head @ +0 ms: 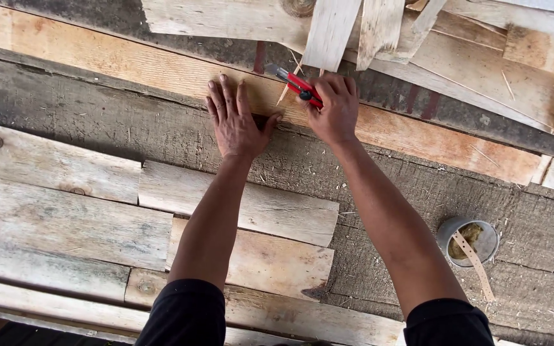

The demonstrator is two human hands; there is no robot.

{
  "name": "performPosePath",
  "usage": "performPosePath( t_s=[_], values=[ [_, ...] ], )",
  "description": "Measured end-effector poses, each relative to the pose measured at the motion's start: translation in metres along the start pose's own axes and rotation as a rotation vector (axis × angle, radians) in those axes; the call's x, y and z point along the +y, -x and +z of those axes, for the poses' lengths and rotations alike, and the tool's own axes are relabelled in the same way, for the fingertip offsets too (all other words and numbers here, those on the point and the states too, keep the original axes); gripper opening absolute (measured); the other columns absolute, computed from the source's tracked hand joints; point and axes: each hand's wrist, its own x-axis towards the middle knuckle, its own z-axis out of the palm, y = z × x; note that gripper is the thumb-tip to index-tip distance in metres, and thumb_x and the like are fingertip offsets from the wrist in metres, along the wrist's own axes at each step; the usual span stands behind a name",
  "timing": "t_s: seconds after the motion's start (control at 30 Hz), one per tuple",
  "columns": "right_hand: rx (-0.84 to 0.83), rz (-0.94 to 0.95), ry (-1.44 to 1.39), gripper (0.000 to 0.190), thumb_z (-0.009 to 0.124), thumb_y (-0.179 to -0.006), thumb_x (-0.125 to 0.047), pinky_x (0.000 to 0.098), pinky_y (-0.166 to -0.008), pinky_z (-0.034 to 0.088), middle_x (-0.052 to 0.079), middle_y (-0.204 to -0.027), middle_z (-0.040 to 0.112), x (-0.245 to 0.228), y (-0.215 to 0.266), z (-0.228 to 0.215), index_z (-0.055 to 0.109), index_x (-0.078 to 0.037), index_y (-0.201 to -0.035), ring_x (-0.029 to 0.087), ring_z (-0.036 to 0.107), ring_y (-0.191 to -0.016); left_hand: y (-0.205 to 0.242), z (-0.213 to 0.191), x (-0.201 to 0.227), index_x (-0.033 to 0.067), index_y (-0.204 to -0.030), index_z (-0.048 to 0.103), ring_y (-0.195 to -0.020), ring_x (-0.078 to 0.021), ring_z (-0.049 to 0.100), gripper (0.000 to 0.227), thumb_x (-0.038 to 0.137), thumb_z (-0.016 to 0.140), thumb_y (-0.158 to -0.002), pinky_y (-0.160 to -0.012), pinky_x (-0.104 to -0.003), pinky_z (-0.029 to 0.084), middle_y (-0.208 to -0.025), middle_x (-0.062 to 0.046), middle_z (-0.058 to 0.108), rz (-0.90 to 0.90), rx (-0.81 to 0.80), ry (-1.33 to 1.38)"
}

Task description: The person assembles a wooden frame by inserting wooden dowels into pre-drilled holes in wooden planks. They use a utility knife to trim excess dowel length and apply a paste-like substance to the joints. The person works on a workbench with scattered wood pieces and tools.

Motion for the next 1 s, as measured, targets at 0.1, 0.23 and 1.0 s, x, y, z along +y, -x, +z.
performPosePath(
  t_s=[0.1,0.23,1.0],
  values=[
    [-0.095,-0.064,-0.016,0.046,0.091,-0.089,-0.04,0.0437,-0.101,0.046,0.01,-0.128,0.07,-0.008,-0.016,0.01,0.073,-0.008,-0.118,0.026,0.064,-0.116,0.001,0.001,0.0,0.0026,-0.162,0.026,-0.155,-0.0505,0.005,0.109,0.085,0.046,-0.093,-0.128,-0.062,0.01,-0.167,-0.031,0.012,0.008,0.022,0.008],
    [-0.16,-0.097,-0.107,0.051,0.095,-0.086,-0.032,0.0422,-0.11,0.044,0.016,-0.135,0.068,-0.02,-0.045,0.034,0.07,-0.005,-0.122,0.029,0.063,-0.124,-0.001,0.014,-0.008,0.0049,-0.163,0.028,-0.156,-0.0501,0.005,0.112,0.086,0.05,-0.089,-0.129,-0.062,0.008,-0.168,-0.029,0.012,0.006,0.05,0.032],
    [-0.526,0.482,-0.607,0.025,0.079,-0.099,-0.025,0.0293,-0.063,0.048,0.001,-0.082,0.057,-0.02,-0.075,-0.035,0.059,-0.011,-0.102,0.012,0.051,-0.069,-0.002,0.006,-0.009,0.01,-0.166,0.02,-0.158,-0.0437,-0.001,0.112,0.088,0.047,-0.09,-0.13,-0.058,0.005,-0.171,-0.022,0.004,-0.012,-0.04,0.037]
  ],
)
